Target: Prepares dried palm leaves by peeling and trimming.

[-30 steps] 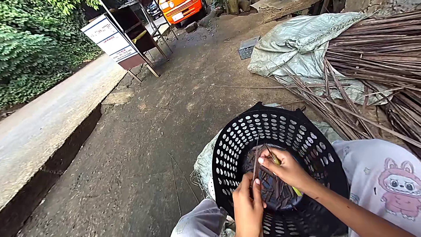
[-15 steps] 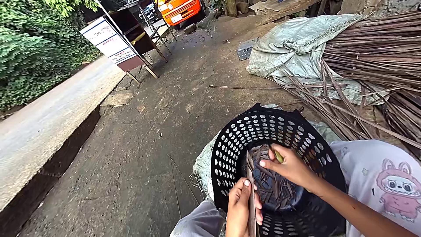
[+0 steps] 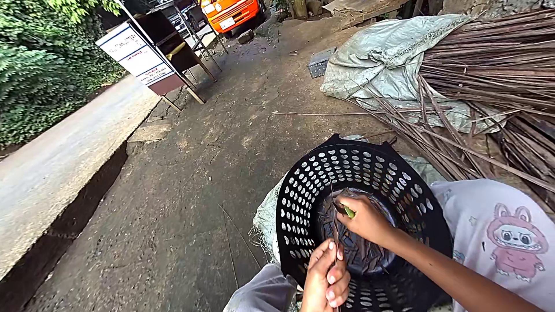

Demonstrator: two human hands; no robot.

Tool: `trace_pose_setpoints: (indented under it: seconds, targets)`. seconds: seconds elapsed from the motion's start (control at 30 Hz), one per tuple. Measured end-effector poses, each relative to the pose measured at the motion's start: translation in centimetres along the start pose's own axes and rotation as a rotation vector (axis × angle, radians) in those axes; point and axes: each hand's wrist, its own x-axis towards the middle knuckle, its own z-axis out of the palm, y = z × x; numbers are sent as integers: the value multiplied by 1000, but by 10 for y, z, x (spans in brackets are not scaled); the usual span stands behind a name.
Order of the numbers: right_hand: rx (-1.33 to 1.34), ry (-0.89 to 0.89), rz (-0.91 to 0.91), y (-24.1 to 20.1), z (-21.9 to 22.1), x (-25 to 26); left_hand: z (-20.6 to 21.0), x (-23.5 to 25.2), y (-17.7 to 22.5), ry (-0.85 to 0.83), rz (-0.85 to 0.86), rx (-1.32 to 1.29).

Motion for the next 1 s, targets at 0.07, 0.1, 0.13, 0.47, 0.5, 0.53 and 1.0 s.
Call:
trace_pose_setpoints:
  seconds: [0.07, 0.1, 0.13, 0.47, 0.5, 0.53, 1.0]
  targets:
    - [-24, 36, 88, -1, -3, 5, 0, -2, 0, 28, 5, 22]
    - [-30, 68, 146, -1, -6, 9, 1, -3, 0, 53, 4, 38]
    - [-34, 98, 191, 0, -9, 13, 1, -4, -1, 73, 2, 54]
    - [-51, -328, -7, -13, -26, 4, 17, -9, -1, 277, 55, 340]
    - [-107, -340, 53, -15, -27, 6, 21, -9, -2, 322, 81, 419]
    - [-142, -363, 129, -18, -29, 9, 24, -9, -2, 356, 105, 481]
    - [-119, -296, 137, -22, -21, 5, 23, -11, -4, 386, 151, 655]
